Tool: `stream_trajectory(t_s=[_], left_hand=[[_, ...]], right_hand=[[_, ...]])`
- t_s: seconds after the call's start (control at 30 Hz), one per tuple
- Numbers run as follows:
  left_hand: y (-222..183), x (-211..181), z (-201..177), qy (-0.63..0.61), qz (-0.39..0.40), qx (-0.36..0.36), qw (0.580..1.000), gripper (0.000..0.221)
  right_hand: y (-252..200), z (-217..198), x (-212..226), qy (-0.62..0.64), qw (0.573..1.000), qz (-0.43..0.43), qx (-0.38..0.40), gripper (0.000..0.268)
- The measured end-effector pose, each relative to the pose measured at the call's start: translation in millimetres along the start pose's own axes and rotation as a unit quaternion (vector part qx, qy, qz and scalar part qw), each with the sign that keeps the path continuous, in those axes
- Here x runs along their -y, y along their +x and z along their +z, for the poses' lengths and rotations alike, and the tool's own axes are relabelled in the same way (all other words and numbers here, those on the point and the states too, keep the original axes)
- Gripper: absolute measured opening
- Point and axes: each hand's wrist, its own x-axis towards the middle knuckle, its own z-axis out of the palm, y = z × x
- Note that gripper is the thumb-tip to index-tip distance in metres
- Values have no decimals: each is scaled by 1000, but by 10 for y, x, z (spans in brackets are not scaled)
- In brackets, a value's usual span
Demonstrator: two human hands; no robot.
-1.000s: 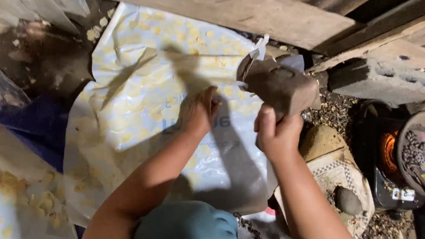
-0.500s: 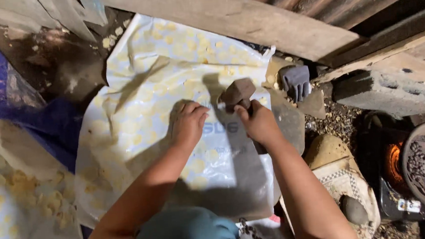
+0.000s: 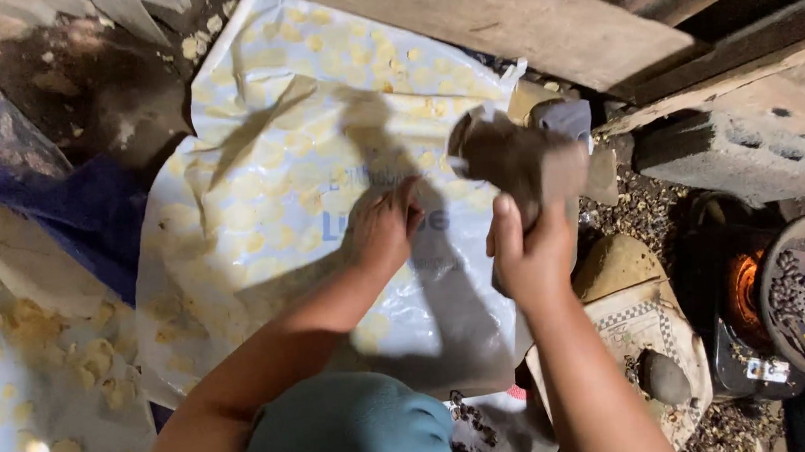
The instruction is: Manually processing nuts by cracking shells with a hammer, rubbing them with a stone, and roasting them in a pan.
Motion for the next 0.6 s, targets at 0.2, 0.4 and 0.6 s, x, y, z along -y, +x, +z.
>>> stream_trajectory(t_s=[0.2, 0.4, 0.6], left_hand=[[-15, -66, -547, 178, -102, 76, 976, 52], [-158, 316, -605, 197, -74, -46, 976, 62], [-172, 371, -602, 214, -74, 0, 974, 60]], right_hand=[[-280, 677, -660, -188, 972, 96, 100, 48], [36, 654, -660, -232, 945, 104, 204, 61], [-130, 755, -580, -221, 954, 104, 175, 57]])
